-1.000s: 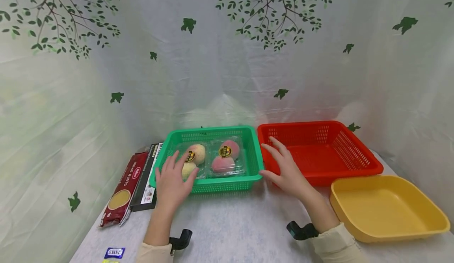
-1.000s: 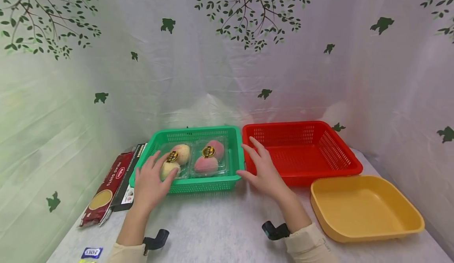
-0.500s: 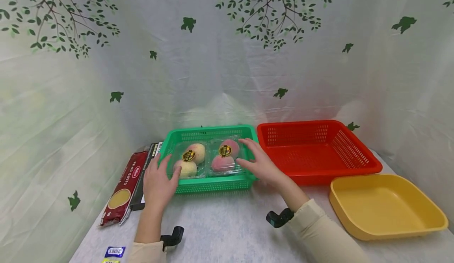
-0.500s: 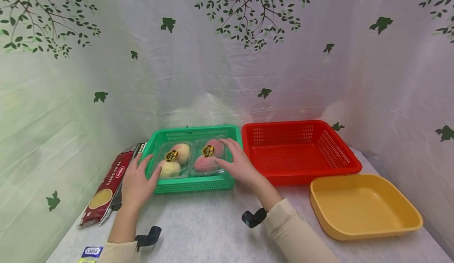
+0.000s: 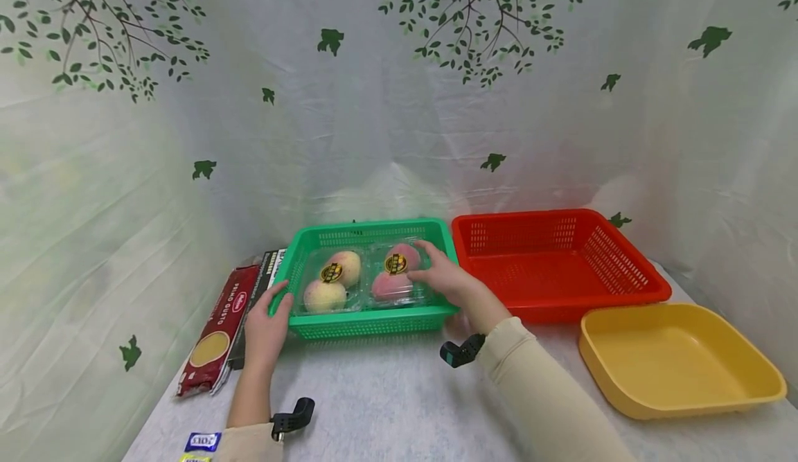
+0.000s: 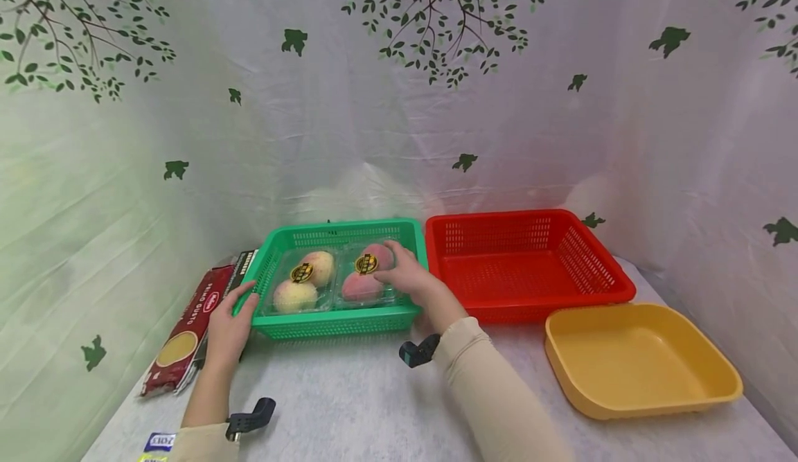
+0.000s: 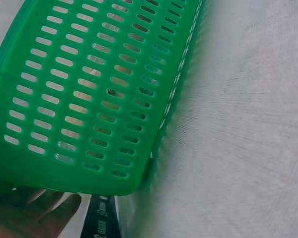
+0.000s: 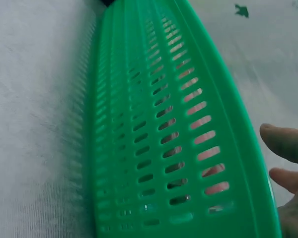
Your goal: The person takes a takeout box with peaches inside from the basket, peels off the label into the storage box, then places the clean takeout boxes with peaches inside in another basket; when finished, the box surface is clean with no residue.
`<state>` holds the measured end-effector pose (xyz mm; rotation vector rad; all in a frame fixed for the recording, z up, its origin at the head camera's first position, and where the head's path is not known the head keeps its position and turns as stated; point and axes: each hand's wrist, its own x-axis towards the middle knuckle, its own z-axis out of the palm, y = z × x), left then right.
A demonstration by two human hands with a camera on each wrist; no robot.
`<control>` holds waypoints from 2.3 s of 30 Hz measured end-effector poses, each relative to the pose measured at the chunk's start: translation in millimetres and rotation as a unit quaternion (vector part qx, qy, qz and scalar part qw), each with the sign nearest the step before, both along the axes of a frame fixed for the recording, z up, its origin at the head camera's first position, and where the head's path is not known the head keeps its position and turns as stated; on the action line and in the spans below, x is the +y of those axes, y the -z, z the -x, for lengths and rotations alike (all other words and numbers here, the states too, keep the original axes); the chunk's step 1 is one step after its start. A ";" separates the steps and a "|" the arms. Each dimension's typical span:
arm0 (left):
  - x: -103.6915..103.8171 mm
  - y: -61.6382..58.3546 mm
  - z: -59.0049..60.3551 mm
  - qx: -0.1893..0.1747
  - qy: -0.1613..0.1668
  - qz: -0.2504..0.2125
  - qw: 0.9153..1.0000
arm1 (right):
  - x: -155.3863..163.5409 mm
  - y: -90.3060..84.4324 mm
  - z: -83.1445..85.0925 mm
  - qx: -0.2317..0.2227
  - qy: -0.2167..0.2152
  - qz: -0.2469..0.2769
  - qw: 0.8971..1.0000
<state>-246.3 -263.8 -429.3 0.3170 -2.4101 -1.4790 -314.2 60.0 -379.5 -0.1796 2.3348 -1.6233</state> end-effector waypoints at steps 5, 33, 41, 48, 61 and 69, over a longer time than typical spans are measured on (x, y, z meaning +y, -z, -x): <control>-1.1 0.4 -1.4 0.001 0.004 -0.049 0.999 | -7.3 8.0 11.4 -0.010 -0.004 0.013 1.000; -1.5 4.9 1.7 -0.001 -0.017 -0.092 0.996 | -19.1 13.8 9.3 0.011 0.035 0.009 0.999; -0.7 12.4 3.1 0.013 -0.022 -0.099 0.995 | -17.0 7.8 1.8 0.019 0.062 0.022 0.998; 0.9 10.3 2.3 0.029 -0.023 -0.104 0.994 | -14.6 -13.4 -8.4 0.012 0.066 0.053 0.996; 3.5 7.3 3.4 0.040 -0.034 -0.116 0.992 | 16.4 -36.8 -34.3 -0.013 0.101 0.192 0.976; 5.1 7.5 3.4 0.043 -0.038 -0.120 0.991 | 48.3 -41.2 -59.0 -0.005 0.090 0.236 0.968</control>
